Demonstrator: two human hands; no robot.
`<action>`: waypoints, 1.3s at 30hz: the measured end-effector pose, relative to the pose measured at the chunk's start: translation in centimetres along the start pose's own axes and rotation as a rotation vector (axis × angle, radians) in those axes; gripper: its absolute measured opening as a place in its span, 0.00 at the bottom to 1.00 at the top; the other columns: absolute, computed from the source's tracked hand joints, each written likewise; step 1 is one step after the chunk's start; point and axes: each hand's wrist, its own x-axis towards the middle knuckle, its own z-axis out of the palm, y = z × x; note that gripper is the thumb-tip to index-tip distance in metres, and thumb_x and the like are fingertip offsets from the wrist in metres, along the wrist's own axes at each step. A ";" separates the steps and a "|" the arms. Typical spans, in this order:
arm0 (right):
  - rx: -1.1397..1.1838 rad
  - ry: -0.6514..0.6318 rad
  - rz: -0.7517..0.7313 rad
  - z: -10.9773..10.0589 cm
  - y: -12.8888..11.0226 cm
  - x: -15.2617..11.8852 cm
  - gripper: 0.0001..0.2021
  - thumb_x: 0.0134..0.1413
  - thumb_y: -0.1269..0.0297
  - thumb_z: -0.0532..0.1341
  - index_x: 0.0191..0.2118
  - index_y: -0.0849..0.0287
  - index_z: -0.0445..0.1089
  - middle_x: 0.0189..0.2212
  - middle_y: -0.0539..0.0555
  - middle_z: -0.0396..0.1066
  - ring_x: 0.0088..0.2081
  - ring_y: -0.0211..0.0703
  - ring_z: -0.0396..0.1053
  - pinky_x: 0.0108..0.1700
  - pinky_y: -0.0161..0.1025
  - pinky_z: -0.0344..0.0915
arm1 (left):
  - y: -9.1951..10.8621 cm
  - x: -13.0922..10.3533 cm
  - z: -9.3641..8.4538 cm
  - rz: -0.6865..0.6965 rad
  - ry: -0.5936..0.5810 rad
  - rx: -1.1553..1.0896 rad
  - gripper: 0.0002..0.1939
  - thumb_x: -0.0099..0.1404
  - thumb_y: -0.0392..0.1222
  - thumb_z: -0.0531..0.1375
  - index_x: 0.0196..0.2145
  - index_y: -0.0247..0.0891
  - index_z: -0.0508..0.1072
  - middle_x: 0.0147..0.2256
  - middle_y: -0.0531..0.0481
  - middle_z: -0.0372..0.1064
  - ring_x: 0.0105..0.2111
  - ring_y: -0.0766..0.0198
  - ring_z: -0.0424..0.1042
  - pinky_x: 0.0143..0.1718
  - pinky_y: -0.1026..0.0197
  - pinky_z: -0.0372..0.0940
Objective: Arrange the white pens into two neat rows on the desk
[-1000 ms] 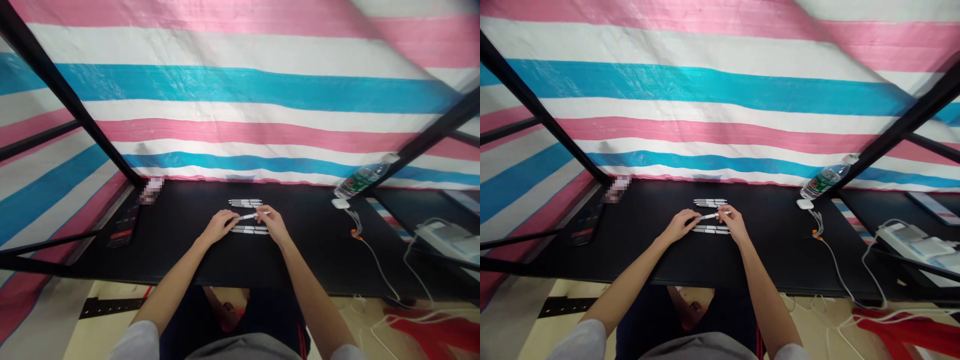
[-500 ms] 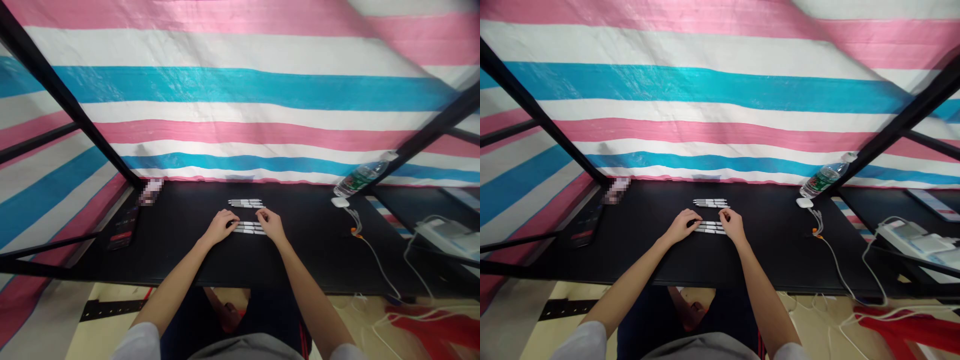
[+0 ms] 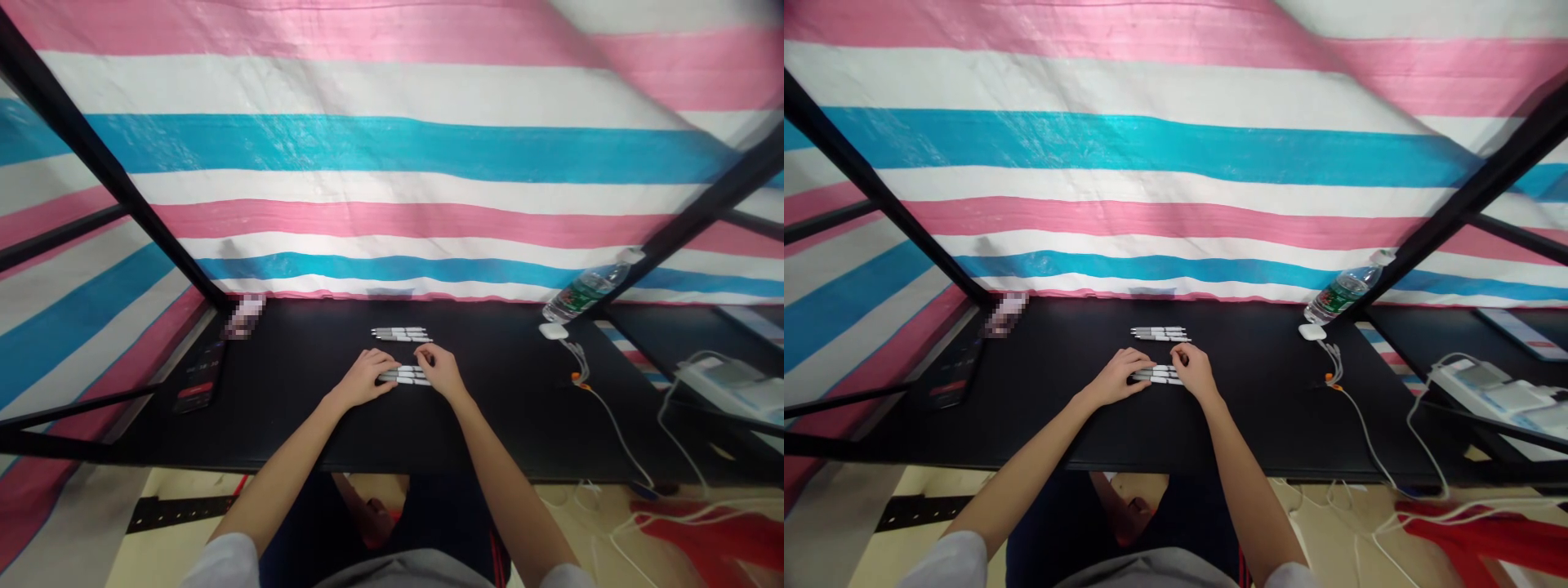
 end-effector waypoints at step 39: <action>-0.063 0.202 0.026 0.5 2.9 0.0 0.14 0.53 0.62 0.58 0.43 0.56 0.77 0.50 0.60 0.74 0.52 0.53 0.70 0.59 0.54 0.63 | -2.4 0.0 0.8 -0.324 0.386 -0.157 0.16 0.67 0.43 0.56 0.50 0.37 0.73 0.50 0.43 0.72 0.53 0.56 0.68 0.58 0.48 0.61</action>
